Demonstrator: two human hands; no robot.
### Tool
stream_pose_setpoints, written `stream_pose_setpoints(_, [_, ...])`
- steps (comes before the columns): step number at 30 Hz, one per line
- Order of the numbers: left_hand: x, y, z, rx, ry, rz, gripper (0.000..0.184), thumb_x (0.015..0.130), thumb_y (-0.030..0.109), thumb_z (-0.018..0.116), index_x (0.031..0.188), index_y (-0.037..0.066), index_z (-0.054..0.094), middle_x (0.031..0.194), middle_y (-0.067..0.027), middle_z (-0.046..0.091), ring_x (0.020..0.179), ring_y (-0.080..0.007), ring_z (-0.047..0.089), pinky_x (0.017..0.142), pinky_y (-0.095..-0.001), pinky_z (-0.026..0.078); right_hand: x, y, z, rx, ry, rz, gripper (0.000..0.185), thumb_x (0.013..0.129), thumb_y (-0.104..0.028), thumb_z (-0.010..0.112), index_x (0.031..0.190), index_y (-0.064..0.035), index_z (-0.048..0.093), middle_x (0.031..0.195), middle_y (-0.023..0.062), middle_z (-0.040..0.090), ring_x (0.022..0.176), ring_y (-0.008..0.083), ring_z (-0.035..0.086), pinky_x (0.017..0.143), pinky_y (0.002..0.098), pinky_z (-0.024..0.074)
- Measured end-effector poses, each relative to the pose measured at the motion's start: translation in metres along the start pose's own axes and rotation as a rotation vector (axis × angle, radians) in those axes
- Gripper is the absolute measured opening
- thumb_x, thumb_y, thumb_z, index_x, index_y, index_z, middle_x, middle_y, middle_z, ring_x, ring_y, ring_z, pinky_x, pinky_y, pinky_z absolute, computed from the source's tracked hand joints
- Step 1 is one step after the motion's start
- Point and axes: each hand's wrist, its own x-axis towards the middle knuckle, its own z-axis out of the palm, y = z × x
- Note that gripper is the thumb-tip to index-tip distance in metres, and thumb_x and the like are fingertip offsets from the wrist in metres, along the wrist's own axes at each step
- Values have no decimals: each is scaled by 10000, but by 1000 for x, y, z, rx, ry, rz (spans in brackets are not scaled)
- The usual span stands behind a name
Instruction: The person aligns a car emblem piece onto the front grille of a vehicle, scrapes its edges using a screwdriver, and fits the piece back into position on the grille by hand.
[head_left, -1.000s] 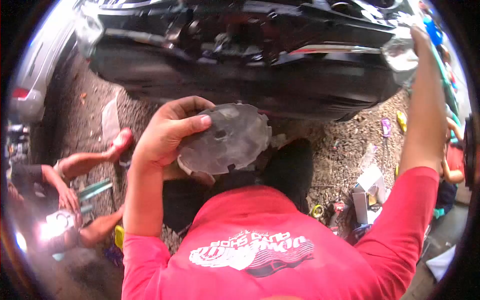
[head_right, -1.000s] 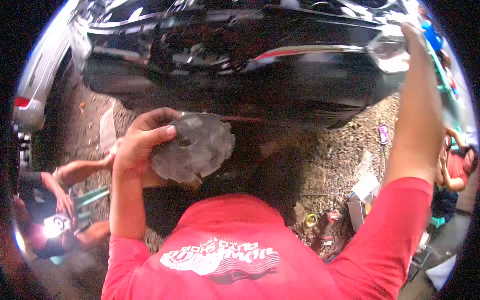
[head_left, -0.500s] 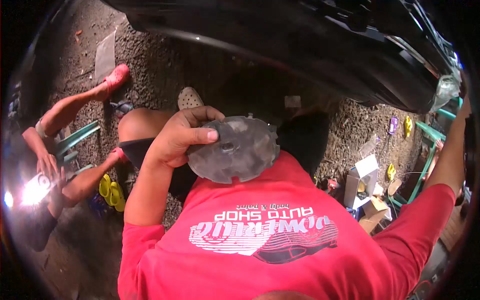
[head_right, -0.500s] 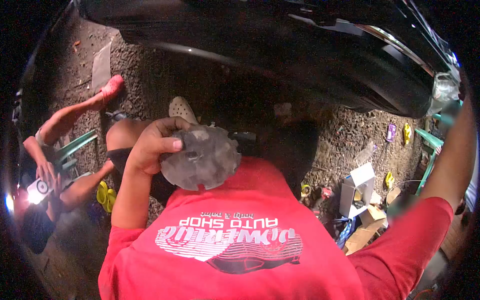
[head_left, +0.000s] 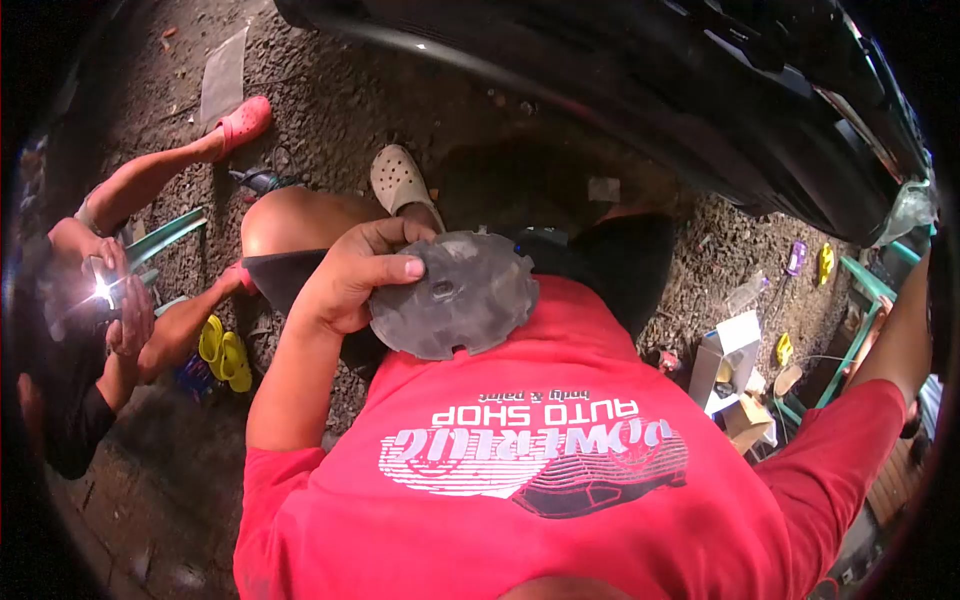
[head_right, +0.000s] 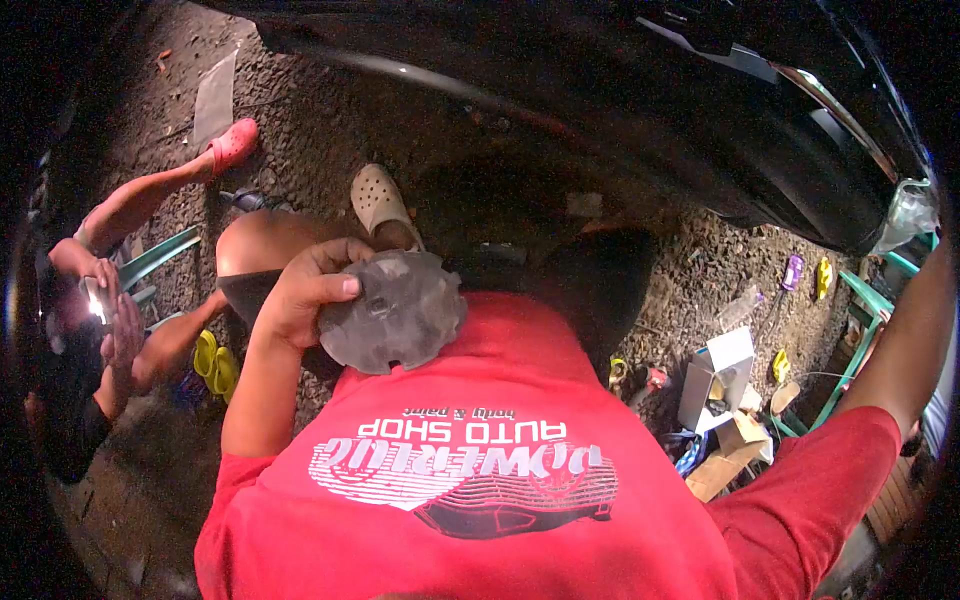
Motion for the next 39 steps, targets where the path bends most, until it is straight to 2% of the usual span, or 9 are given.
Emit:
stream_pose_setpoints(14, [-1, -9, -6, -67, 27, 20, 338, 833, 75, 797, 1132, -3, 659, 1077, -94, 716, 965, -200, 703, 905, -336, 578, 0, -12, 3, -12, 0, -86, 416, 852, -118, 652, 1260, -35, 643, 1193, 183, 680, 1081, 324, 670, 907, 406, 551])
stream_pose_setpoints(23, [15, 25, 24, 131, -39, 75, 386, 854, 137, 781, 1185, -11, 650, 1081, -91, 715, 967, -193, 703, 917, -337, 573, -16, -29, 3, 6, 6, -74, 434, 848, -110, 668, 1275, -39, 636, 1186, 172, 676, 1074, 310, 666, 899, 399, 549])
stream_pose_setpoints(32, [32, 32, 34, 123, -87, 95, 403, 857, 158, 784, 1211, 17, 651, 1101, -96, 708, 1000, -214, 699, 906, -352, 572, -26, -43, 3, 30, -4, -66, 453, 844, -102, 684, 1290, -44, 629, 1180, 160, 672, 1067, 297, 662, 891, 391, 547])
stream_pose_setpoints(35, [29, 56, 60, 228, -76, 167, 361, 880, 125, 776, 1202, 13, 656, 1086, -86, 710, 976, -199, 701, 893, -352, 577, -31, -49, 4, 25, -10, -61, 460, 842, -100, 690, 1295, -46, 627, 1177, 157, 671, 1065, 293, 660, 888, 388, 547])
stream_pose_setpoints(37, [25, 77, 84, 314, -157, 354, 296, 910, 85, 761, 1179, -2, 675, 1078, -79, 713, 957, -171, 700, 885, -343, 580, -36, -54, 5, 25, -21, -61, 464, 842, -98, 693, 1298, -47, 625, 1176, 154, 670, 1064, 290, 659, 886, 387, 546])
stream_pose_setpoints(38, [29, 90, 93, 508, -176, 526, 242, 930, 69, 752, 1154, -5, 700, 1091, -87, 717, 941, -144, 694, 886, -329, 576, -37, -56, 5, 29, -24, -60, 467, 841, -97, 695, 1300, -47, 625, 1175, 153, 669, 1063, 288, 659, 886, 386, 546])
stream_pose_setpoints(39, [24, 103, 112, 666, -65, 589, 237, 914, 56, 763, 1139, -5, 718, 1091, -59, 717, 945, -125, 672, 876, -294, 549, -40, -59, 7, 30, -30, -59, 469, 841, -96, 697, 1301, -48, 624, 1174, 152, 669, 1062, 287, 659, 885, 385, 546])
